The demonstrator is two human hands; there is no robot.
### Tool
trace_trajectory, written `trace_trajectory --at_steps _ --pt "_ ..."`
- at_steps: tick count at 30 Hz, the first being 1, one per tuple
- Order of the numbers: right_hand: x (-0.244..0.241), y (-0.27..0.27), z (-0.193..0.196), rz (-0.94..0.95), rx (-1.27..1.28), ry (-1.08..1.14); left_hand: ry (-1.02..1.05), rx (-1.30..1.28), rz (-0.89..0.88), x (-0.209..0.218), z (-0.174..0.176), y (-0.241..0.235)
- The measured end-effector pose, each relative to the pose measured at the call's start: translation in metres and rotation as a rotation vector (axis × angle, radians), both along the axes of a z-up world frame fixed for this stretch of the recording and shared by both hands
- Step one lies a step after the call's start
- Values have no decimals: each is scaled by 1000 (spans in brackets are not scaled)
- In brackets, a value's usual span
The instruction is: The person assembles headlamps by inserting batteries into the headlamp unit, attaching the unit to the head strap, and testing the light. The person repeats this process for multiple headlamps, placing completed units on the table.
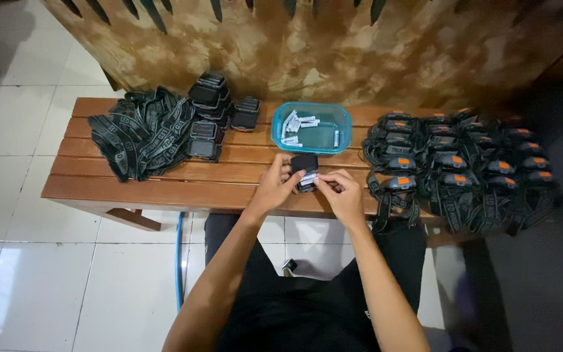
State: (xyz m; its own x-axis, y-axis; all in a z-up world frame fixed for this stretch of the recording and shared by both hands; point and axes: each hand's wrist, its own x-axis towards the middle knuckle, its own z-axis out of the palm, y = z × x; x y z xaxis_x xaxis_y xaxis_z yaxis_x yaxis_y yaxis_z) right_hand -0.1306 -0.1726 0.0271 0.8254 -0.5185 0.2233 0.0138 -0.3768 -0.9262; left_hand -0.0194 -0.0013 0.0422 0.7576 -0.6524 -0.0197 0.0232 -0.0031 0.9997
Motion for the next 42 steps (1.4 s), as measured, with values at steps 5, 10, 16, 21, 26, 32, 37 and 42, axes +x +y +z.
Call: trace_trajectory --at_steps 5,10,16,21,26,32,37,42 --pt "-4 -6 -6 39 14 8 -68 69 -38 3 -1 3" --pt "-6 -7 3 73 154 57 -71 46 -94 9 -11 3" --pt "-7 -10 8 97 217 135 -4 2 -112 13 -24 1" --pt "-6 -15 13 143 256 98 39 -30 -140 16 -21 4" --pt "0 -23 -5 221 311 69 94 -68 -153 20 -28 -2" --pt "4 -25 -7 240 365 130 123 -90 -177 22 -17 1" --pt "6 -27 -25 248 393 170 86 -79 -193 24 -29 2" --pt "5 -19 -18 171 339 102 1 27 -118 10 -16 4"
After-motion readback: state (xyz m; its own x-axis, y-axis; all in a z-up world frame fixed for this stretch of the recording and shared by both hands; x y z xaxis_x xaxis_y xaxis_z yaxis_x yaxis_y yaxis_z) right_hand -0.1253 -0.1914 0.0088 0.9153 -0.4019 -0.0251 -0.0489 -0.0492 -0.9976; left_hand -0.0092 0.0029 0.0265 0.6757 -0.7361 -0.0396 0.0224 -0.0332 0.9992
